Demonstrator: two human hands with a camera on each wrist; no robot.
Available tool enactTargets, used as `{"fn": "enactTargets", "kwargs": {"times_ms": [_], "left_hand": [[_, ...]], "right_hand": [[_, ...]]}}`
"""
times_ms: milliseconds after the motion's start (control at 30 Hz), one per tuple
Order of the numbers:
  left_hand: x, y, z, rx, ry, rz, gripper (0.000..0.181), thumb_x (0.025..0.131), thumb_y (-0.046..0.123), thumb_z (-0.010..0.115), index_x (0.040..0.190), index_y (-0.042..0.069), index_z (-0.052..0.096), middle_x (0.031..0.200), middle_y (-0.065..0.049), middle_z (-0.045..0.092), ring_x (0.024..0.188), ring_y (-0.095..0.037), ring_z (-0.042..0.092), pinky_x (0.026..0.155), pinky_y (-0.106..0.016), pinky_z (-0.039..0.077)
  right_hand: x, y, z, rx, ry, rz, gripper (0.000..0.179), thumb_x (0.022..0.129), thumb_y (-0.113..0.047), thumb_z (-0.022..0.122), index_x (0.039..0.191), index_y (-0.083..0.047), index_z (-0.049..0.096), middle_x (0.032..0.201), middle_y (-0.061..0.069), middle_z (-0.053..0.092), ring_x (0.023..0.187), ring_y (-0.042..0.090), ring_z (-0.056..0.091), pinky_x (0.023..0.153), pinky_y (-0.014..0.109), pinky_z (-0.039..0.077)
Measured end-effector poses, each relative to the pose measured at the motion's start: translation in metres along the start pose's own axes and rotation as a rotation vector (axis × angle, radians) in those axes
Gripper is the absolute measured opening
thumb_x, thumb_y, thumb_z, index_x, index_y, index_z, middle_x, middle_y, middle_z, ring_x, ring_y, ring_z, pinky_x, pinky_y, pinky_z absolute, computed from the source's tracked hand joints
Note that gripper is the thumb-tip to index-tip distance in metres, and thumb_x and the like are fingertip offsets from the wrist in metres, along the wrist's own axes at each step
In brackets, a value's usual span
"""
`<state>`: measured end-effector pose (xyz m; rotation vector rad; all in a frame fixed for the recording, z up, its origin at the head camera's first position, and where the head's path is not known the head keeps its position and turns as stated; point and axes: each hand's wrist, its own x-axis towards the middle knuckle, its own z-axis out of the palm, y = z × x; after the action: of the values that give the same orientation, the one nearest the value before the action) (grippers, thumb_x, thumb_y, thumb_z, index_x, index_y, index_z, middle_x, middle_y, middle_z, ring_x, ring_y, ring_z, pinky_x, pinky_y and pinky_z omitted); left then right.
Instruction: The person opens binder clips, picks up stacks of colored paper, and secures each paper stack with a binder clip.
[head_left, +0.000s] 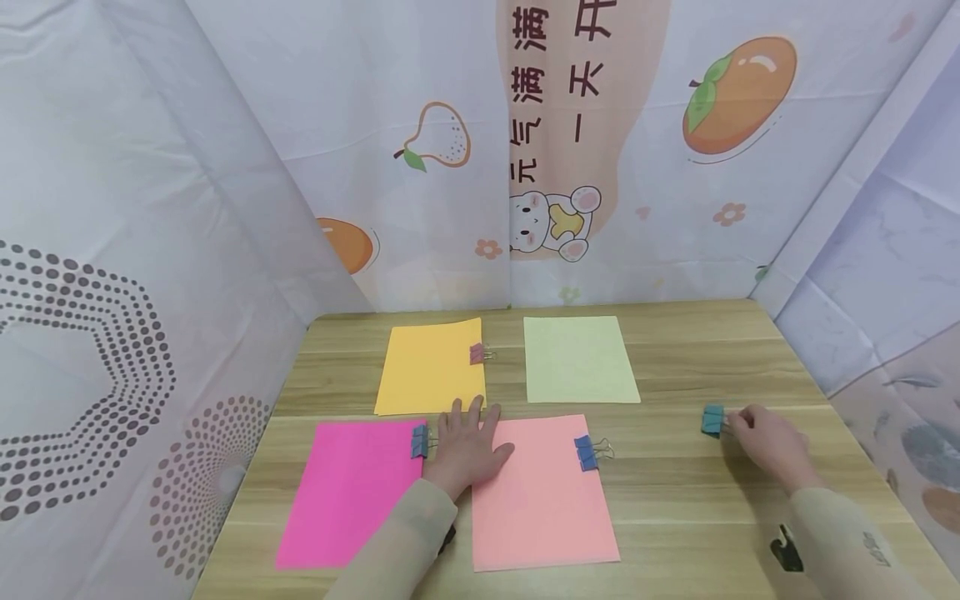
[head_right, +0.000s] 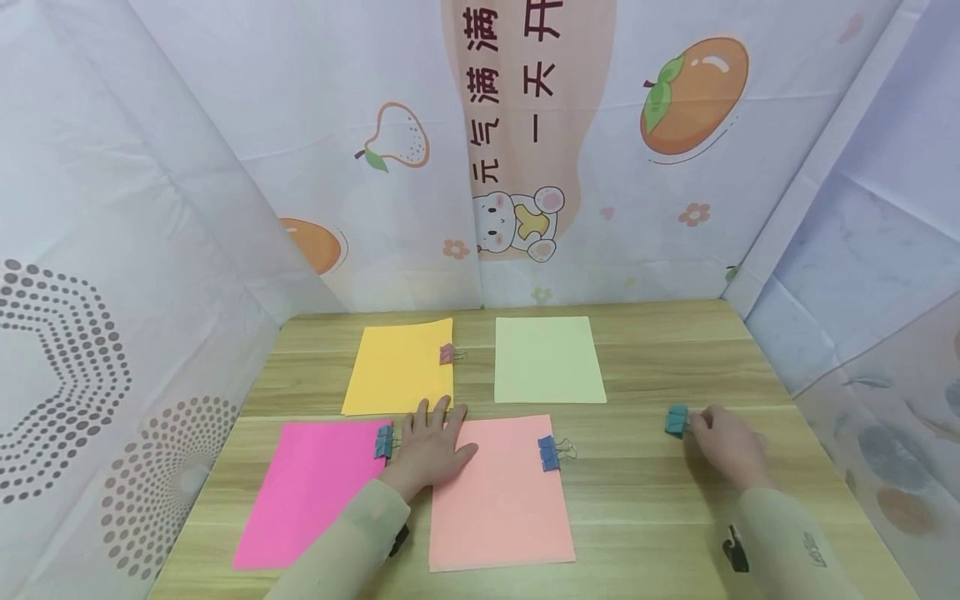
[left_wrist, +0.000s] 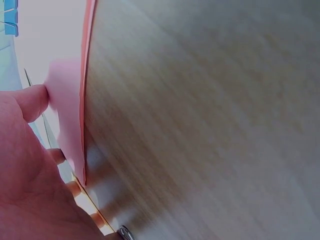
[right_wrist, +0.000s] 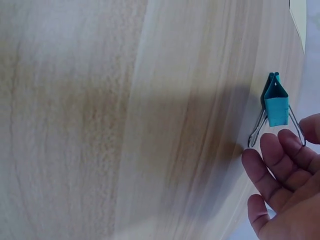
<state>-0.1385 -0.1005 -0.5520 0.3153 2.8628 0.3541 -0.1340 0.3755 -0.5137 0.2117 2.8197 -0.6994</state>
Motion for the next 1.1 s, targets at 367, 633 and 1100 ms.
{"fn": "enactTargets", "kwargs": {"times_ms": [367, 633, 1100], "left_hand": [[-0.0006, 0.0011, -0.0005, -0.016, -0.005, -0.004, 0.074, 0.099, 0.060, 0.049, 0.161, 0.024, 0.033, 0.167, -0.013, 0.022, 0.153, -0.048, 0.010, 0.119, -0.069, 0.009], [0.0010, 0.0007, -0.0002, -0.007, -0.012, -0.008, 0.075, 0.099, 0.062, 0.049, 0.161, 0.025, 0.032, 0.168, -0.013, 0.021, 0.154, -0.048, 0.008, 0.119, -0.069, 0.008], [0.0013, -0.0002, 0.0006, -0.017, -0.005, -0.002, 0.074, 0.099, 0.060, 0.050, 0.161, 0.024, 0.033, 0.167, -0.014, 0.022, 0.153, -0.049, 0.009, 0.119, -0.070, 0.008]], "right_hand": [[0.0006, -0.0032, 0.0035, -0.006, 0.005, -0.038, 0.051, 0.108, -0.031, 0.038, 0.117, 0.016, 0.055, 0.102, 0.029, 0.066, 0.091, 0.042, 0.061, 0.081, 0.063, 0.040], [0.0002, -0.0037, 0.0072, 0.050, 0.024, -0.061, 0.045, 0.107, -0.029, 0.042, 0.113, 0.014, 0.057, 0.096, 0.023, 0.065, 0.084, 0.030, 0.059, 0.067, 0.037, 0.048], [-0.0050, -0.0077, 0.0078, 0.226, -0.023, -0.024, 0.048, 0.109, -0.036, 0.045, 0.117, 0.009, 0.059, 0.096, 0.012, 0.070, 0.085, 0.016, 0.063, 0.070, 0.031, 0.049]]}}
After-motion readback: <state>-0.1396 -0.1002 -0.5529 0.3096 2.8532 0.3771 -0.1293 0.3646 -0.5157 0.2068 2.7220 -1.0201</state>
